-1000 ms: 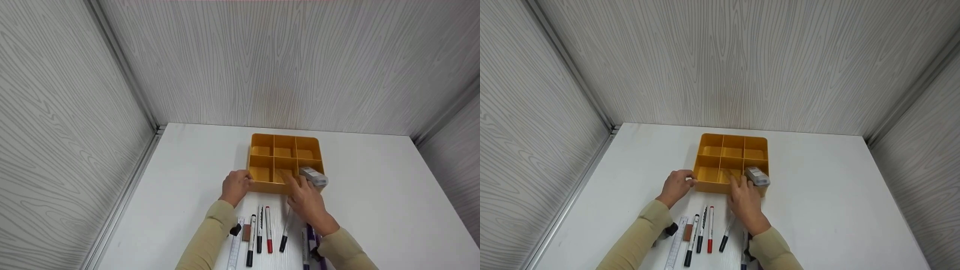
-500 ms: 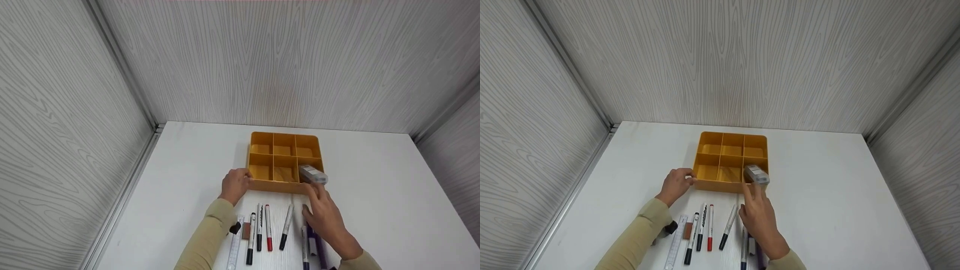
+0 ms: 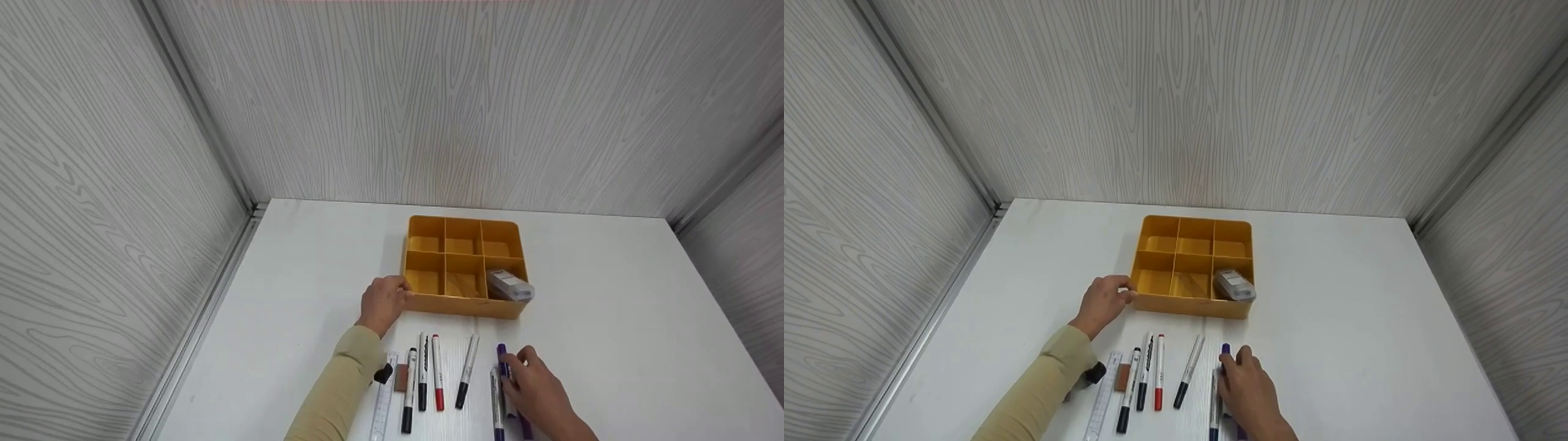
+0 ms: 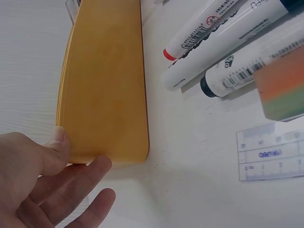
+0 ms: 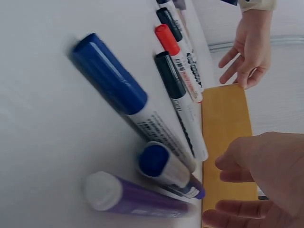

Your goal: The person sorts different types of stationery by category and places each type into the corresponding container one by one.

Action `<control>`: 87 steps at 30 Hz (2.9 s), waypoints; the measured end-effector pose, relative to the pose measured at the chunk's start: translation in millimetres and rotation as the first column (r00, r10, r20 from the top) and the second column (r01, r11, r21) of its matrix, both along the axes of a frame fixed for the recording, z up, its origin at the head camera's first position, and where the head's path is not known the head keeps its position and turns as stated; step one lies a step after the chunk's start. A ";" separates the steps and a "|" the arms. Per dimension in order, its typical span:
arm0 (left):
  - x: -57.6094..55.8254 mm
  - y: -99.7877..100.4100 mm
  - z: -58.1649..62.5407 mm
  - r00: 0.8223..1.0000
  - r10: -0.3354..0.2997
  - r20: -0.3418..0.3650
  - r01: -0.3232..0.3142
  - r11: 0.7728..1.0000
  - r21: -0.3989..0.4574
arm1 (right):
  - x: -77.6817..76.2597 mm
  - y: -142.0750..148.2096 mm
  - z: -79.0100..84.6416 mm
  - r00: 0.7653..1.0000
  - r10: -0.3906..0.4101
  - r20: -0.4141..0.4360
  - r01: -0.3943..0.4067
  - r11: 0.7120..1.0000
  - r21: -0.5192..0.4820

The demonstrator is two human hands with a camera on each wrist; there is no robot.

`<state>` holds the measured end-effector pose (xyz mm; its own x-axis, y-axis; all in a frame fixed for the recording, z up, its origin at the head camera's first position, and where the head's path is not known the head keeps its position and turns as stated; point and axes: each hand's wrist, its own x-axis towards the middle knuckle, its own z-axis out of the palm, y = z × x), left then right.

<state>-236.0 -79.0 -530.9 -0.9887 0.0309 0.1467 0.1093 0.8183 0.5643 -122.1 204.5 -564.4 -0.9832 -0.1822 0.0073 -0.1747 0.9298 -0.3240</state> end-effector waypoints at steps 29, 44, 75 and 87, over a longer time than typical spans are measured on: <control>1.2 -0.4 0.6 1.000 0.007 0.001 -0.007 1.000 0.005 | 12.1 3.1 -14.6 0.970 -0.118 0.213 0.116 0.993 0.023; 0.9 0.5 1.1 1.000 0.016 0.025 -0.017 1.000 0.017 | 6.5 2.2 -18.7 0.970 -0.187 0.155 0.188 0.982 0.007; 1.3 0.6 2.0 0.998 0.017 0.060 -0.019 0.999 0.030 | -15.5 -34.3 34.6 0.997 -0.043 -0.059 0.036 0.993 -0.111; 2.5 0.8 2.0 0.999 0.022 0.022 -0.022 1.000 -0.004 | -47.0 -68.4 54.4 0.929 0.127 -0.347 -0.172 0.980 -0.100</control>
<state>-233.5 -78.3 -528.9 -0.9922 0.0092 0.1245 0.0784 0.8223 0.5636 -169.0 136.2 -510.0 -0.8800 -0.3027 0.3660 -0.4281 0.8393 -0.3350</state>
